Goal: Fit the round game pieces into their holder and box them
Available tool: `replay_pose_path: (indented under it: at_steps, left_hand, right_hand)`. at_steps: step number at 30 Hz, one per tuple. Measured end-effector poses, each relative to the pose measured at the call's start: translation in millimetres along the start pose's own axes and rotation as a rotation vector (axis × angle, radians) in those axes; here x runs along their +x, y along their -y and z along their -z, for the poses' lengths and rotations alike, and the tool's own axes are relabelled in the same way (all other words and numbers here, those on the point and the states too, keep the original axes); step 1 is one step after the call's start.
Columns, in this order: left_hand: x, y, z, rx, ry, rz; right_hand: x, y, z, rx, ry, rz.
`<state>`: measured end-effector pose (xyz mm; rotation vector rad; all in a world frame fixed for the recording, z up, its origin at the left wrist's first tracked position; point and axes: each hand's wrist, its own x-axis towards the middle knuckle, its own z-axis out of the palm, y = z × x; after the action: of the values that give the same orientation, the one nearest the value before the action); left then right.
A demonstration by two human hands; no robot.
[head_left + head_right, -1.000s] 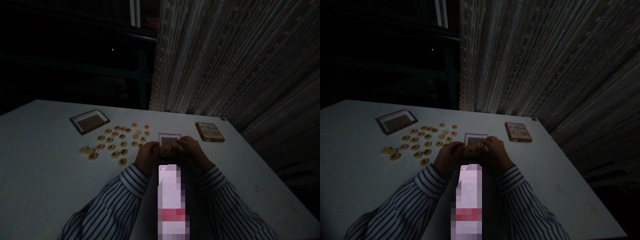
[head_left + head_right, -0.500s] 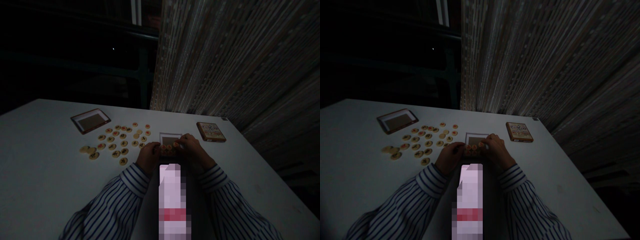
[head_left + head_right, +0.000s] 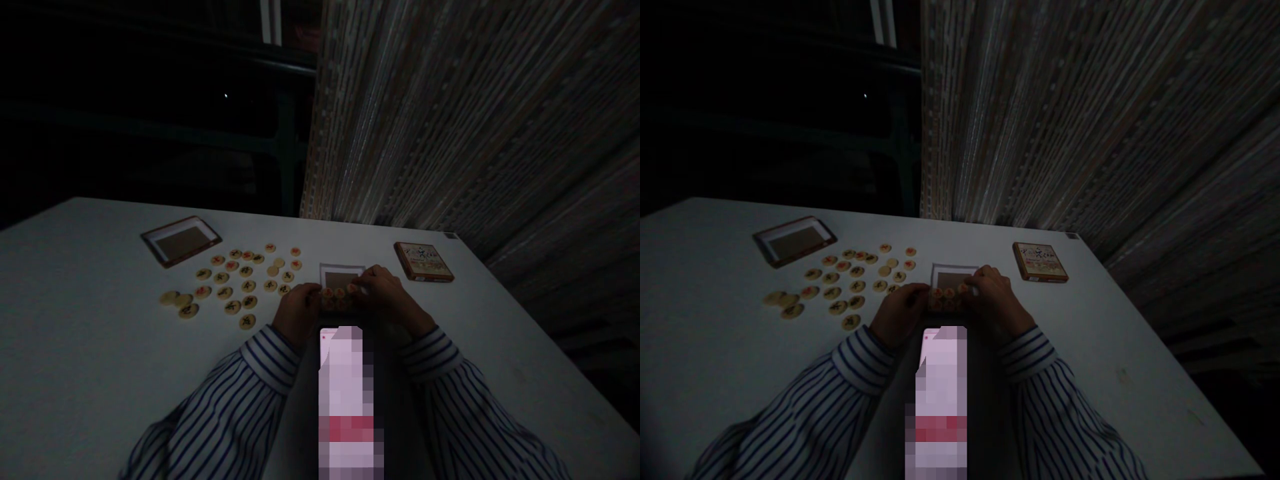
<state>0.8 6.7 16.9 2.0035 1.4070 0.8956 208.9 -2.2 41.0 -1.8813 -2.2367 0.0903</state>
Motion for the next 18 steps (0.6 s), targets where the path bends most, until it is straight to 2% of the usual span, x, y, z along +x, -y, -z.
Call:
replay_pose_path:
  at_steps: [18]
  left_hand:
    - [-0.3,0.5,0.3,0.020,0.009,-0.023]
  right_hand:
    - [2.3,3.9,3.7,-0.086,0.048,-0.015]
